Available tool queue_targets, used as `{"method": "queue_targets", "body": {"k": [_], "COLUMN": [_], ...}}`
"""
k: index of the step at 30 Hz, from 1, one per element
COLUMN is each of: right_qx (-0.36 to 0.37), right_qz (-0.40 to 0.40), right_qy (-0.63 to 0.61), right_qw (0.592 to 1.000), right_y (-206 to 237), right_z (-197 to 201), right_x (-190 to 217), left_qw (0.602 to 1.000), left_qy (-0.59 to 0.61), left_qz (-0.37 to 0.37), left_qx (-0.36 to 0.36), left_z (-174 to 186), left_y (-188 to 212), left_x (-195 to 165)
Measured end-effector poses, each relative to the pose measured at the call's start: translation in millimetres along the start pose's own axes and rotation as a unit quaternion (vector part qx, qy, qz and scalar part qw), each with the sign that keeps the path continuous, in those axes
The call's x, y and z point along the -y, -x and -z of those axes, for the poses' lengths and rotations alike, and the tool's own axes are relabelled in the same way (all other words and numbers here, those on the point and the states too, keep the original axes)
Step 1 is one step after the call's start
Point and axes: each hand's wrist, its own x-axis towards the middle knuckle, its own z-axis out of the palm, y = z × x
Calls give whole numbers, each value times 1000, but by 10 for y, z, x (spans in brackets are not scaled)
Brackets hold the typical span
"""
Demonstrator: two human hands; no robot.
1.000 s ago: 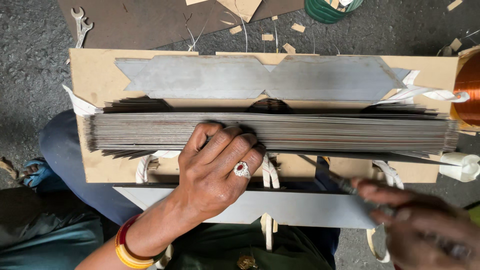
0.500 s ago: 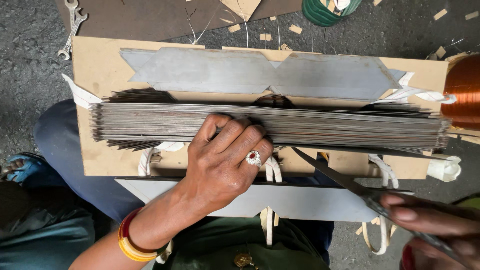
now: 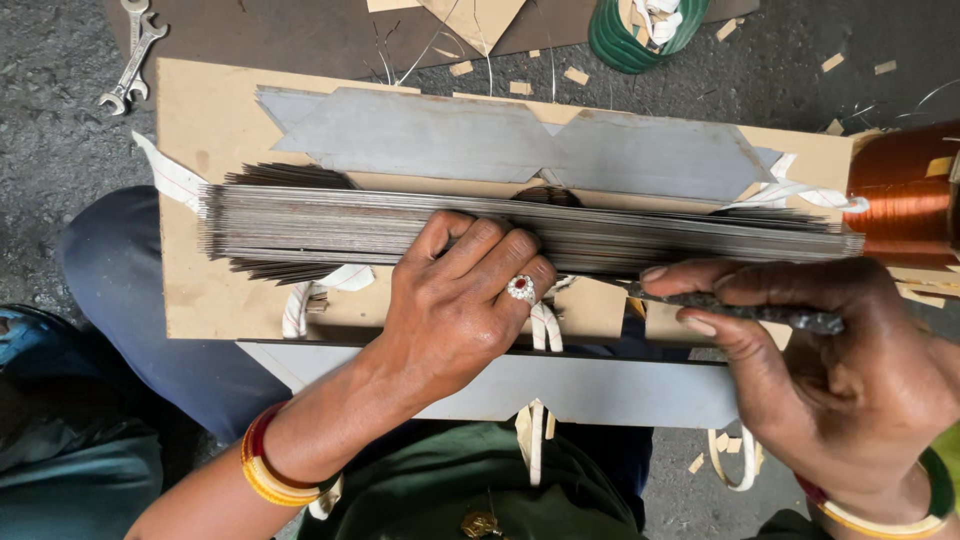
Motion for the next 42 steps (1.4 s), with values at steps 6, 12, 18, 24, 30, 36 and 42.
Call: {"method": "queue_targets", "body": {"k": [6, 12, 18, 24, 30, 36, 42], "right_qx": [-51, -74, -69, -126, -194, -346, -246], "right_qz": [25, -13, 29, 100, 65, 6, 73], "right_qy": [-92, -185, -148, -111, -139, -133, -207], "right_qw": [994, 980, 986, 981, 969, 929, 944], "right_y": [179, 807, 893, 814, 697, 1141, 842], "right_z": [-130, -309, -290, -357, -273, 99, 463], "right_x": [-43, -326, -400, -340, -256, -135, -220], "left_qw": [1000, 999, 998, 992, 975, 964, 960], "left_qy": [-2, -15, -30, -84, -146, -169, -183], "left_qz": [-9, -24, -43, -90, -167, -204, -213], "left_qx": [-9, 21, 34, 32, 3, 12, 13], "left_z": [-15, -38, -48, -71, -85, -103, -10], "left_y": [-7, 14, 47, 115, 179, 252, 268], "left_x": [-3, -39, -102, -148, -186, -215, -380]}}
